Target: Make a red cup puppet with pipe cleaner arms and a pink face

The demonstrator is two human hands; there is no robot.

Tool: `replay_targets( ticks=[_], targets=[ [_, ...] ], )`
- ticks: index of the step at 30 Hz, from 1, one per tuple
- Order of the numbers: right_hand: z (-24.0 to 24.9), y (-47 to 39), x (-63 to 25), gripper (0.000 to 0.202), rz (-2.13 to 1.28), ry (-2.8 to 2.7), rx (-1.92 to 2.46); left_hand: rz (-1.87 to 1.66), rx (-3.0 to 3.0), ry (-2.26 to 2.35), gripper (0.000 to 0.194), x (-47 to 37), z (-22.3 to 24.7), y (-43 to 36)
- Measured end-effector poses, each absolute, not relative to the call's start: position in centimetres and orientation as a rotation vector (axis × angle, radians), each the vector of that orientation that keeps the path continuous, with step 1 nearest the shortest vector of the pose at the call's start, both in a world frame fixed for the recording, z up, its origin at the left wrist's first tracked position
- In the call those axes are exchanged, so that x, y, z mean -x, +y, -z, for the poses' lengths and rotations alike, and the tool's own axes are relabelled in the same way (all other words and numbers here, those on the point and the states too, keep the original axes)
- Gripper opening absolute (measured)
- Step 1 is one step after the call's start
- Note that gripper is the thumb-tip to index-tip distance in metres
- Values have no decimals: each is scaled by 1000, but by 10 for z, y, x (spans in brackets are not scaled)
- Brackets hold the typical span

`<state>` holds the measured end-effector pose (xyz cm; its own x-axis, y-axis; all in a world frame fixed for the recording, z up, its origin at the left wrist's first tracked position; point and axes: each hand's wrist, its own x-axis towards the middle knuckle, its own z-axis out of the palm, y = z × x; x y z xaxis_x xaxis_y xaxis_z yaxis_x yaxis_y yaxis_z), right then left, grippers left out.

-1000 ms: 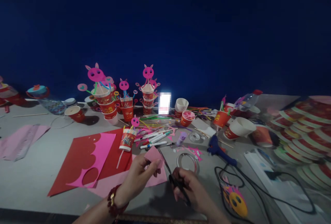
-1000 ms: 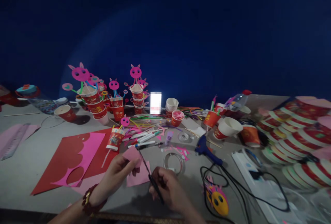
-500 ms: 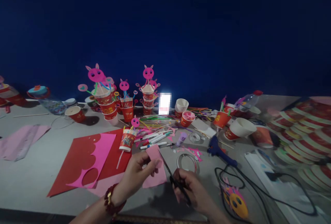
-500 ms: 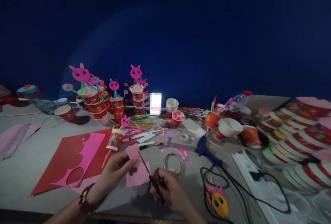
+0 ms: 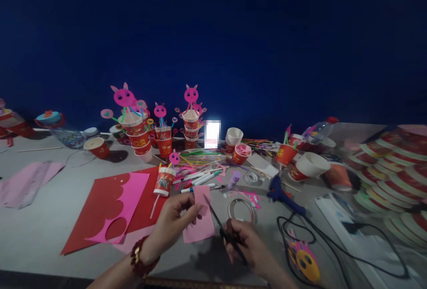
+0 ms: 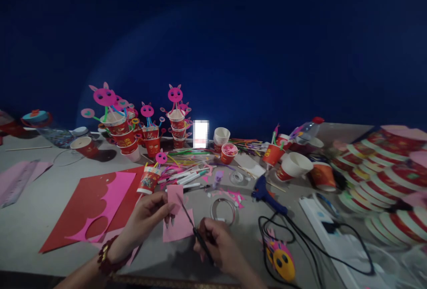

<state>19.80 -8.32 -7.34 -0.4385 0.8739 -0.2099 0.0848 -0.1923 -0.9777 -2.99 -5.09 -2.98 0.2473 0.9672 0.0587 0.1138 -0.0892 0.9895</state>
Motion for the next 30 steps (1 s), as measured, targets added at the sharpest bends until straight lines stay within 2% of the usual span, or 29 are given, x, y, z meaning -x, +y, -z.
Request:
replay_targets(
  ticks=[8,18,30],
  targets=[
    [78,-83,-199,37,-1682,-1478,1178,-1042,-1448,1051,32,33,27,-48],
    [79,-85,-196,35,-1587,-1520,1183,-1134,-1190,933,31,18,32,-54],
    [70,-83,-191,29,-1684,-1419,1196,-971,-1335,969,31,23,34,-53]
  ],
)
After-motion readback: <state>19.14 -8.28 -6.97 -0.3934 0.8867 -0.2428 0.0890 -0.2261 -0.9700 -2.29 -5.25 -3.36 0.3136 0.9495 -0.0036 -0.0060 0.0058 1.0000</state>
